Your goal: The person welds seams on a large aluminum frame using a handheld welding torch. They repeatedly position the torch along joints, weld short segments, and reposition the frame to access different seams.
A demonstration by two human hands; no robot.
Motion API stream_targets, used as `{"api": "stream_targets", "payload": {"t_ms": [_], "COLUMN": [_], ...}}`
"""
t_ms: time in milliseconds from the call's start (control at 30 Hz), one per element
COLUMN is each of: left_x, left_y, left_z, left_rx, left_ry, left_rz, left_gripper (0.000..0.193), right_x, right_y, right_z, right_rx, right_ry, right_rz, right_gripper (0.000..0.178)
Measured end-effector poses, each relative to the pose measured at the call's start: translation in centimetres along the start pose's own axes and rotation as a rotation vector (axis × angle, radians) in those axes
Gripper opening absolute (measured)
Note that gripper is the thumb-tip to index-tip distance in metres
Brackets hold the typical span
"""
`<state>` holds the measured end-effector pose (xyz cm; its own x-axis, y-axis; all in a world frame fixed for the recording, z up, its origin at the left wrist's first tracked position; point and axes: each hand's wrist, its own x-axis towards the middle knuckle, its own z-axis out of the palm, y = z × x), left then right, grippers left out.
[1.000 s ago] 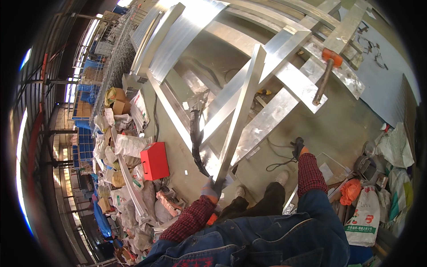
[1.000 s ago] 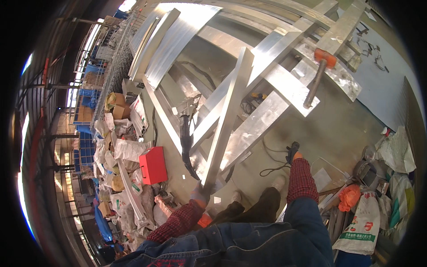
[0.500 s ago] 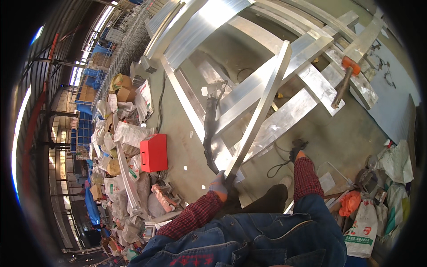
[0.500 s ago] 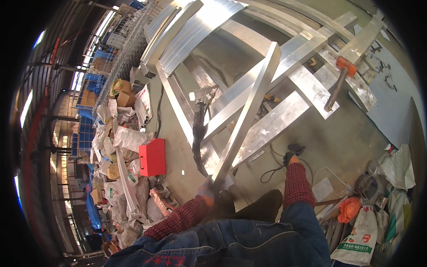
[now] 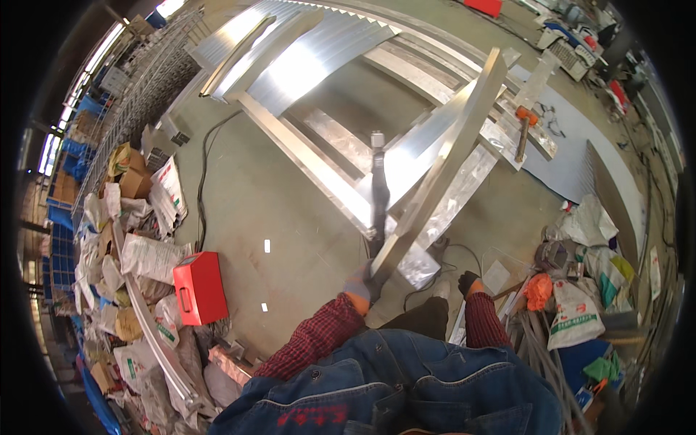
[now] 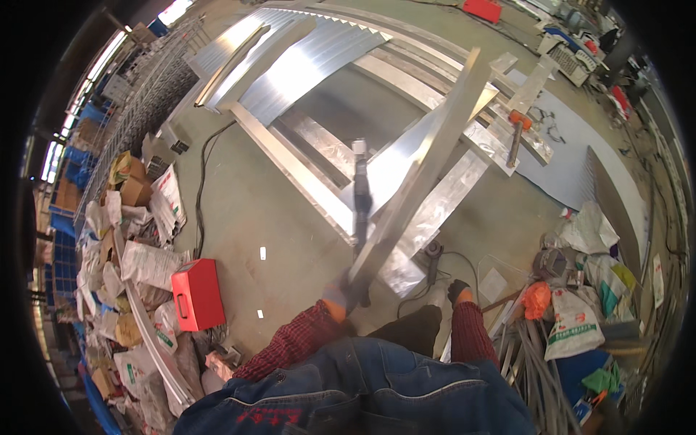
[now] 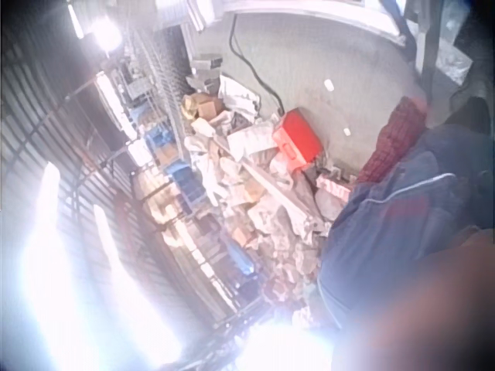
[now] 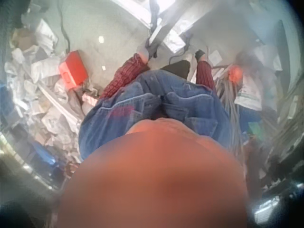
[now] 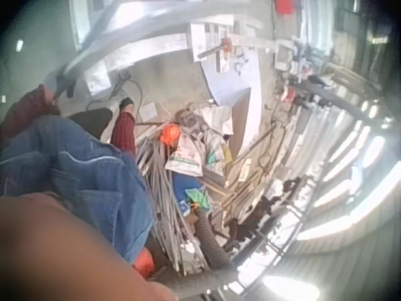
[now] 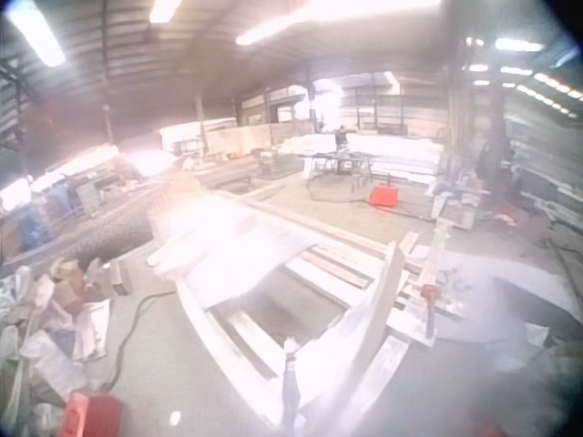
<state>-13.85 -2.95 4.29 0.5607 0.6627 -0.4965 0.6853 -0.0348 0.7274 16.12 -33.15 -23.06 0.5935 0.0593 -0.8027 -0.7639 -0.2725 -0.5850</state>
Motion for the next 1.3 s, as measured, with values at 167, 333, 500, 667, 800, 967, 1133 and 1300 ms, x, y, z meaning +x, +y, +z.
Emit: {"api": "stream_targets", "payload": {"t_ms": [167, 333, 500, 667, 800, 967, 1133, 1300], "left_x": [-4.6, -6.5, -4.9, -2.2, 0.8, 8.3, 21.4, 34.7], "left_y": [-7.3, -16.1, -20.9, -19.2, -15.0, -10.4, -5.7, 0.0], "left_z": [-16.7, -28.9, -35.1, -37.2, -40.2, -43.1, -45.4, -46.0], "left_rx": [-0.025, -0.133, -0.015, -0.145, -0.053, -0.146, -0.057, 0.143], "left_ry": [0.310, 0.455, 0.449, 0.378, 0.279, 0.228, 0.139, 0.005], "left_rz": [0.188, 0.184, 0.040, 0.109, 0.091, 0.172, 0.228, 0.262], "left_gripper": [0.049, 0.045, 0.049, 0.051, 0.044, 0.043, 0.043, 0.052], "right_x": [-10.5, -19.6, -25.1, -23.6, -21.5, -19.8, -20.2, -21.6], "right_y": [5.2, 5.3, 2.1, 0.2, 1.2, 2.4, 2.7, 2.3], "right_z": [4.9, 16.6, 20.7, 23.9, 26.4, 27.9, 27.7, 27.6], "right_rx": [0.057, -0.489, -0.622, -0.632, -0.805, -0.982, -1.023, -0.970], "right_ry": [0.226, 0.346, 0.584, 0.665, 0.784, 0.886, 0.894, 0.883], "right_rz": [-0.365, -0.701, -1.045, -1.058, -0.829, -0.687, -0.661, -0.750], "right_gripper": [0.025, 0.034, 0.056, 0.062, 0.063, 0.069, 0.068, 0.066]}}
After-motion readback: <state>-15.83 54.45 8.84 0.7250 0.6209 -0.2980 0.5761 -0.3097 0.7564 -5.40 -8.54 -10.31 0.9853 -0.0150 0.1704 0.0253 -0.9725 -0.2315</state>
